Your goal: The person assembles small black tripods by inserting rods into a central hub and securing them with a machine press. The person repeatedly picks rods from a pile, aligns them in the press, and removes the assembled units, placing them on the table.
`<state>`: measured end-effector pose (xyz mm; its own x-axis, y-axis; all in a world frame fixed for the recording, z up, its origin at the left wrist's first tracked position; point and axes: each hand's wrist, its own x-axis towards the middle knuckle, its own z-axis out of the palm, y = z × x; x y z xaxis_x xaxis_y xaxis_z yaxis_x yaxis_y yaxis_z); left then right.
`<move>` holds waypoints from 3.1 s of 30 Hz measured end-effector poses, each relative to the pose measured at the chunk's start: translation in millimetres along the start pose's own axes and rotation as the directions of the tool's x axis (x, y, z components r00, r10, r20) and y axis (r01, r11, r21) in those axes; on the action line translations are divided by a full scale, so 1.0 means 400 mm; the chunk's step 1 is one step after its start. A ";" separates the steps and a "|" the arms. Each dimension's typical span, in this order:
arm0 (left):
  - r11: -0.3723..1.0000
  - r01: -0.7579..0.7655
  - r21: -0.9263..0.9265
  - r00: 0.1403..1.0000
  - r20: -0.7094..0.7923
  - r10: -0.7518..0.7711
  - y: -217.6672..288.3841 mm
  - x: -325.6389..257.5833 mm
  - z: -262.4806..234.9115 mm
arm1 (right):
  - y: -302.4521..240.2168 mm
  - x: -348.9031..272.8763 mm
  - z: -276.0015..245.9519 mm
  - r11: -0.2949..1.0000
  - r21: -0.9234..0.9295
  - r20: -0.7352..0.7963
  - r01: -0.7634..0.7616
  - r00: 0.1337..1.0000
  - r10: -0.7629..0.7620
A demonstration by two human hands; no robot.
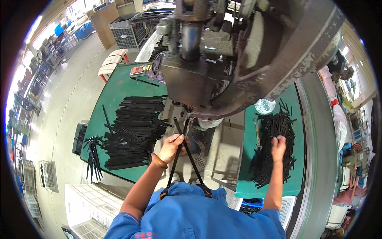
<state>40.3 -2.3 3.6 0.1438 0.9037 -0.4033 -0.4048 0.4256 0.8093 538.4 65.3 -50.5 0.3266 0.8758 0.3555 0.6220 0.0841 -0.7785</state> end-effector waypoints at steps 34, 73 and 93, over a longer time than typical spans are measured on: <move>0.991 0.033 0.133 0.985 0.163 -0.054 0.004 0.030 -0.059 | -0.498 -0.489 0.388 0.403 0.410 0.594 -0.818 0.575 0.563; 0.964 -0.266 0.004 0.917 -0.308 0.254 -0.041 -0.177 -0.180 | -0.700 -0.255 0.616 0.819 0.530 0.466 -0.219 0.883 -0.066; 0.972 -0.236 0.006 0.958 -0.169 0.233 0.015 -0.196 -0.050 | -0.327 0.001 0.815 0.839 0.041 0.275 0.542 0.801 -0.531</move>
<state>8.4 -71.7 31.6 -0.1095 0.9567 -0.2695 -0.4219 0.2008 0.8841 225.3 209.7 -117.2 -0.2646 0.7881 0.5557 0.6697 0.5648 -0.4822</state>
